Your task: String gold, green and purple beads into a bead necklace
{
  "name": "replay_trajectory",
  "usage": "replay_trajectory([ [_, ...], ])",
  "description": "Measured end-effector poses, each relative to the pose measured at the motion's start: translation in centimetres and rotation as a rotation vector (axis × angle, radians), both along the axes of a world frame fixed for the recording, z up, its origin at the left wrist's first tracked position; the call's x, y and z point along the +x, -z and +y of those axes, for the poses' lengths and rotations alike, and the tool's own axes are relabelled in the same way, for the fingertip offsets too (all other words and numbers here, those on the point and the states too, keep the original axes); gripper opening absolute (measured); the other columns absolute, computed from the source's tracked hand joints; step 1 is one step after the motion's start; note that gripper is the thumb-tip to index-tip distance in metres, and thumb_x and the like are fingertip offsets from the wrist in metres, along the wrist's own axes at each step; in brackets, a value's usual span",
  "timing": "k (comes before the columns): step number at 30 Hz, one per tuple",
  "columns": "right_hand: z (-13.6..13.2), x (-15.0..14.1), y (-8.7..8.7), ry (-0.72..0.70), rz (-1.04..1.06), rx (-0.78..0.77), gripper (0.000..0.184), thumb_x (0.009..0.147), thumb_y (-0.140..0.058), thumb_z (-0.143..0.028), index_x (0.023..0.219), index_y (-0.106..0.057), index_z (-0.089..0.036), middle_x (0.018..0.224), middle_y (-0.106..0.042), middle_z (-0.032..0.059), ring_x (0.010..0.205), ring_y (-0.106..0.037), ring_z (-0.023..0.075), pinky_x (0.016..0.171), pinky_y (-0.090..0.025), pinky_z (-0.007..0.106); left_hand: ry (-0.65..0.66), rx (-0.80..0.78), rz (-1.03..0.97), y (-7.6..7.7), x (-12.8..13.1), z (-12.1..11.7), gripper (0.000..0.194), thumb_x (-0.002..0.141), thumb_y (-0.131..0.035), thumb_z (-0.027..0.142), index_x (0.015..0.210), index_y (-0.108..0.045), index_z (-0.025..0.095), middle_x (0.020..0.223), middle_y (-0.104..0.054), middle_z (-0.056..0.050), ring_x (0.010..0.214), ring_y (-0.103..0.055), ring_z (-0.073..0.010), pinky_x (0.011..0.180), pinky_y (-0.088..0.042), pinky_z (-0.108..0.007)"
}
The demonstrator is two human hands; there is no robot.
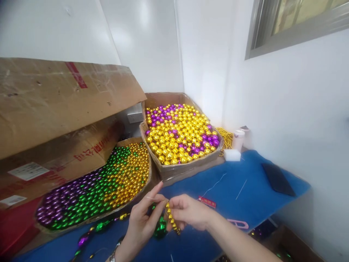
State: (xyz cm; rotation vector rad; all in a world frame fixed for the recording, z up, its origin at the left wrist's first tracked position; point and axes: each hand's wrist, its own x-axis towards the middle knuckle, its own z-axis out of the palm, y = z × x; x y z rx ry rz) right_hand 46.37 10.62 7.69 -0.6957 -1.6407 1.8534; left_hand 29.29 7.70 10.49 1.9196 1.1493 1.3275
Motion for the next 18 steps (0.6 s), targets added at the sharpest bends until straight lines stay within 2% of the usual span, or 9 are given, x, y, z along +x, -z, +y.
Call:
replay_trajectory([
  [4, -0.6, 0.1, -0.9, 0.126, 0.011, 0.081, 0.036, 0.088, -0.049, -0.053, 0.084, -0.048, -0.017, 0.070, -0.063, -0.0009, 0.045, -0.047, 0.0037, 0.044, -0.033, 0.014, -0.077, 0.025, 0.014, 0.3, -0.3, 0.4, 0.042, 0.083, -0.058, 0.020, 0.124, -0.056, 0.026, 0.080, -0.068, -0.002, 0.072, -0.062, -0.0158, 0.073, -0.047, -0.026],
  [9, -1.3, 0.2, -1.4, 0.177, -0.040, 0.171, 0.032, 0.092, -0.044, -0.049, 0.083, -0.046, -0.018, 0.070, -0.063, -0.0012, 0.045, -0.047, 0.0049, 0.045, -0.033, 0.016, -0.037, 0.067, 0.126, 0.7, -1.0, 0.7, 0.018, 0.083, -0.058, 0.020, 0.095, -0.071, 0.024, 0.082, -0.070, -0.005, 0.077, -0.063, -0.0184, 0.072, -0.047, -0.027],
  [14, -1.7, 0.9, -1.1, 0.210, -0.088, 0.247, 0.030, 0.093, -0.045, -0.045, 0.086, -0.053, -0.017, 0.060, -0.052, -0.0057, 0.051, -0.047, 0.0069, 0.053, -0.035, 0.019, -0.111, 0.085, 0.132, 0.2, -2.3, 0.2, 0.013, 0.081, -0.059, 0.021, 0.083, -0.072, 0.023, 0.085, -0.070, -0.007, 0.084, -0.060, -0.0221, 0.079, -0.044, -0.031],
  [16, -1.8, 1.3, -0.9, 0.214, -0.099, 0.258, 0.031, 0.093, -0.045, -0.045, 0.087, -0.055, -0.016, 0.063, -0.051, -0.0051, 0.054, -0.047, 0.0073, 0.055, -0.035, 0.020, -0.161, 0.082, 0.098, 0.0, -3.0, 0.0, 0.011, 0.079, -0.062, 0.023, 0.073, -0.071, 0.023, 0.083, -0.068, -0.008, 0.086, -0.059, -0.0233, 0.082, -0.042, -0.032],
  [18, -2.0, 1.5, -0.4, 0.205, -0.109, 0.255, 0.032, 0.093, -0.045, -0.045, 0.086, -0.055, -0.016, 0.068, -0.053, -0.0036, 0.054, -0.047, 0.0071, 0.055, -0.035, 0.020, -0.197, -0.005, 0.033, 0.0, -3.5, -0.4, 0.013, 0.078, -0.063, 0.026, 0.068, -0.068, 0.021, 0.078, -0.067, -0.007, 0.080, -0.058, -0.0219, 0.077, -0.042, -0.030],
])
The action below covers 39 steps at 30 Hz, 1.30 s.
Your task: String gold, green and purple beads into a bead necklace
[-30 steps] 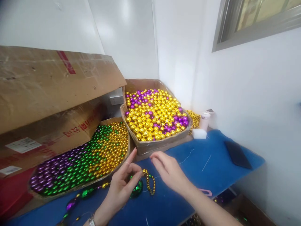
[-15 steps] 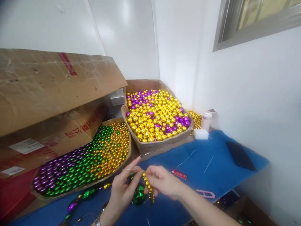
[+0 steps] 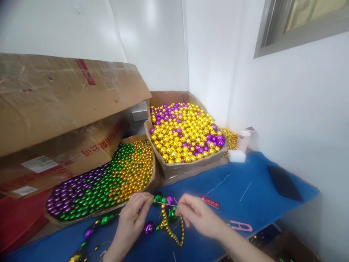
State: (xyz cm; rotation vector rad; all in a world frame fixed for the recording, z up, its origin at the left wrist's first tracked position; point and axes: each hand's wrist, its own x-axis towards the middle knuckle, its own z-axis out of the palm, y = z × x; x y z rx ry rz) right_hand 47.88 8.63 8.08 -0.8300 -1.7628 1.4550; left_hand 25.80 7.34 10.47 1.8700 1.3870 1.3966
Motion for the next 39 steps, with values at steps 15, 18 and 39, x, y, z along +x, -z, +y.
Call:
replay_trajectory([
  [15, -0.2, -1.5, 1.0, 0.176, 0.314, -0.161, 0.026, 0.095, -0.026, -0.046, 0.090, -0.038, -0.024, 0.106, -0.056, 0.0055, 0.046, -0.026, 0.0062, 0.043, -0.025, 0.020, 0.349, -0.527, -0.976, 0.5, 2.4, -0.2, 0.021, 0.088, -0.053, 0.033, 0.075, -0.047, 0.017, 0.063, -0.060, 0.002, 0.037, -0.039, -0.0024, 0.038, -0.024, -0.015],
  [18, 0.2, -1.9, -0.8, 0.202, 0.316, -0.128, 0.026, 0.094, -0.023, -0.047, 0.083, -0.030, -0.025, 0.088, -0.055, 0.0019, 0.044, -0.024, 0.0072, 0.041, -0.027, 0.020, 0.366, -0.556, -0.903, 0.6, 2.6, -0.1, 0.022, 0.088, -0.052, 0.034, 0.075, -0.049, 0.017, 0.063, -0.060, 0.002, 0.039, -0.040, -0.0035, 0.038, -0.026, -0.016],
  [39, 3.0, -1.2, -6.4, 0.163, -0.884, 1.126, 0.020, 0.090, -0.041, -0.013, 0.078, -0.055, -0.017, 0.073, -0.058, 0.0042, 0.065, -0.048, 0.0157, 0.059, -0.033, 0.028, 0.120, -0.239, -0.416, -5.4, 0.9, 1.1, 0.024, 0.089, -0.050, 0.033, 0.075, -0.061, 0.018, 0.085, -0.067, -0.004, 0.066, -0.053, -0.0129, 0.062, -0.042, -0.023],
])
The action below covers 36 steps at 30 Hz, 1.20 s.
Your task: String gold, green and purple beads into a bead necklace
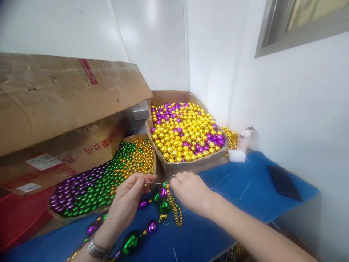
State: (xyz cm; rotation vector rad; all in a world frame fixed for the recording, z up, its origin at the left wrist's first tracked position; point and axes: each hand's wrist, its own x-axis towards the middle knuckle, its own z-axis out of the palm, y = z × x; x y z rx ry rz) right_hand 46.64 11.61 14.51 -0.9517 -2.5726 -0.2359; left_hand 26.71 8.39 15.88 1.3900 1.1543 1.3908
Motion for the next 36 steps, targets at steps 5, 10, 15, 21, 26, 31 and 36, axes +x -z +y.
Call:
replay_trajectory([
  [5, 0.7, 0.0, -1.6, -0.056, -0.061, 0.103, 0.023, 0.094, -0.037, -0.022, 0.078, -0.053, -0.018, 0.073, -0.055, 0.0017, 0.066, -0.045, 0.0139, 0.061, -0.032, 0.026, 0.220, -0.016, -0.288, -1.4, 0.7, 0.0, 0.021, 0.092, -0.044, 0.031, 0.076, -0.052, 0.018, 0.084, -0.069, -0.006, 0.068, -0.059, -0.0145, 0.060, -0.046, -0.026],
  [10, 2.0, -0.3, -5.5, -0.143, -0.106, 0.265, 0.028, 0.094, -0.035, -0.025, 0.075, -0.053, -0.018, 0.074, -0.052, 0.0025, 0.068, -0.040, 0.0153, 0.063, -0.030, 0.029, 0.160, 0.247, 0.080, -5.9, 0.7, 1.6, 0.021, 0.090, -0.049, 0.029, 0.073, -0.053, 0.019, 0.055, -0.058, 0.003, 0.056, -0.058, -0.0126, 0.056, -0.047, -0.024],
  [15, 3.4, -1.1, -12.1, -0.190, -0.124, 0.396, 0.031, 0.094, -0.029, -0.021, 0.075, -0.052, -0.015, 0.074, -0.049, 0.0043, 0.068, -0.036, 0.0159, 0.064, -0.027, 0.031, 0.046, 0.527, 0.361, -13.1, 0.8, 2.5, 0.019, 0.088, -0.053, 0.025, 0.072, -0.058, 0.017, 0.045, -0.050, 0.005, 0.042, -0.052, -0.0094, 0.043, -0.038, -0.021],
  [21, 3.9, -1.9, -17.6, -0.207, -0.200, 0.666, 0.028, 0.092, -0.027, -0.015, 0.078, -0.051, -0.014, 0.074, -0.048, 0.0052, 0.068, -0.037, 0.0171, 0.062, -0.027, 0.033, -0.012, 0.650, 0.345, -18.2, 0.1, 1.9, 0.020, 0.085, -0.058, 0.026, 0.068, -0.060, 0.016, 0.041, -0.049, 0.005, 0.037, -0.050, -0.0077, 0.037, -0.030, -0.021],
  [26, 3.2, -2.2, -17.4, -0.246, -0.289, 0.664, 0.026, 0.092, -0.029, -0.014, 0.077, -0.050, -0.015, 0.074, -0.050, 0.0054, 0.068, -0.038, 0.0172, 0.062, -0.027, 0.032, -0.028, 0.596, 0.321, -17.2, -0.8, 1.3, 0.021, 0.084, -0.059, 0.028, 0.066, -0.059, 0.017, 0.039, -0.046, 0.005, 0.037, -0.051, -0.0097, 0.036, -0.031, -0.022],
  [31, 3.1, -1.9, -15.9, -0.282, -0.292, 0.531, 0.028, 0.094, -0.029, -0.017, 0.075, -0.050, -0.016, 0.073, -0.051, 0.0051, 0.067, -0.037, 0.0163, 0.063, -0.027, 0.032, -0.027, 0.507, 0.357, -15.6, -1.1, 1.1, 0.020, 0.084, -0.057, 0.027, 0.067, -0.059, 0.016, 0.041, -0.049, 0.004, 0.041, -0.053, -0.0105, 0.040, -0.035, -0.021],
  [36, 3.5, -1.5, -12.4, -0.312, -0.232, 0.355, 0.024, 0.092, -0.036, -0.017, 0.073, -0.051, -0.017, 0.072, -0.052, 0.0050, 0.068, -0.039, 0.0170, 0.064, -0.028, 0.032, 0.003, 0.403, 0.360, -12.4, -0.9, 1.4, 0.027, 0.086, -0.054, 0.029, 0.062, -0.052, 0.017, 0.045, -0.054, 0.003, 0.042, -0.049, -0.0082, 0.043, -0.036, -0.019],
])
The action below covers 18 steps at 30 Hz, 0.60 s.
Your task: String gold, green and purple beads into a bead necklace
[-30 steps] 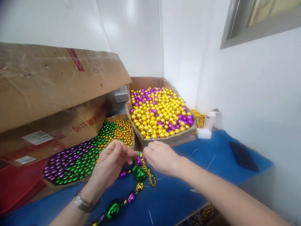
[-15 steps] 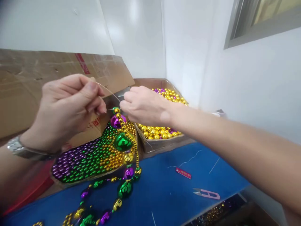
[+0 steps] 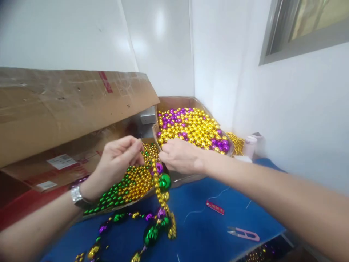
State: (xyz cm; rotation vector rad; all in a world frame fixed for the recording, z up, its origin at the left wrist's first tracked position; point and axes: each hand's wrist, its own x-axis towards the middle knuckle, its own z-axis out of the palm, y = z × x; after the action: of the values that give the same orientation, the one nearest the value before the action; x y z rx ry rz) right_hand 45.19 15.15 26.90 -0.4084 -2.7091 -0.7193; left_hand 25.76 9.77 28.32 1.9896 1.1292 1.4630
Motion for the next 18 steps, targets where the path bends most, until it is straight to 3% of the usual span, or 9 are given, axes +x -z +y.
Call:
replay_trajectory([
  [5, 0.2, 0.7, 2.9, -0.004, 0.007, -0.068, 0.022, 0.091, -0.040, -0.018, 0.072, -0.052, -0.018, 0.071, -0.052, 0.0037, 0.068, -0.040, 0.0163, 0.064, -0.031, 0.031, 0.022, -0.115, -0.001, 3.0, 0.3, 0.3, 0.028, 0.086, -0.053, 0.034, 0.064, -0.052, 0.018, 0.048, -0.056, 0.003, 0.043, -0.049, -0.0094, 0.045, -0.038, -0.019],
  [10, -0.4, 1.5, 4.0, 0.057, 0.099, -0.177, 0.022, 0.092, -0.041, -0.020, 0.075, -0.054, -0.016, 0.074, -0.054, 0.0024, 0.068, -0.044, 0.0133, 0.063, -0.034, 0.026, 0.007, -0.165, -0.051, 4.1, 1.2, 0.5, 0.024, 0.087, -0.050, 0.034, 0.068, -0.051, 0.019, 0.045, -0.049, 0.006, 0.045, -0.055, -0.0113, 0.046, -0.040, -0.020],
  [14, -1.3, 1.7, 4.9, 0.161, 0.212, -0.251, 0.037, 0.097, -0.034, -0.036, 0.071, -0.052, -0.017, 0.067, -0.052, -0.0002, 0.062, -0.045, 0.0109, 0.056, -0.033, 0.023, 0.004, -0.223, -0.131, 4.9, 2.4, 0.6, 0.024, 0.087, -0.050, 0.034, 0.068, -0.050, 0.019, 0.042, -0.045, 0.007, 0.044, -0.055, -0.0121, 0.047, -0.042, -0.021],
  [18, -1.7, 1.8, 6.0, 0.219, 0.289, -0.249, 0.036, 0.091, -0.047, -0.041, 0.065, -0.051, -0.017, 0.064, -0.050, 0.0007, 0.062, -0.044, 0.0128, 0.055, -0.031, 0.025, 0.040, -0.321, -0.236, 6.0, 3.5, 0.5, 0.024, 0.086, -0.050, 0.034, 0.068, -0.050, 0.018, 0.039, -0.048, 0.006, 0.044, -0.056, -0.0124, 0.047, -0.042, -0.021],
])
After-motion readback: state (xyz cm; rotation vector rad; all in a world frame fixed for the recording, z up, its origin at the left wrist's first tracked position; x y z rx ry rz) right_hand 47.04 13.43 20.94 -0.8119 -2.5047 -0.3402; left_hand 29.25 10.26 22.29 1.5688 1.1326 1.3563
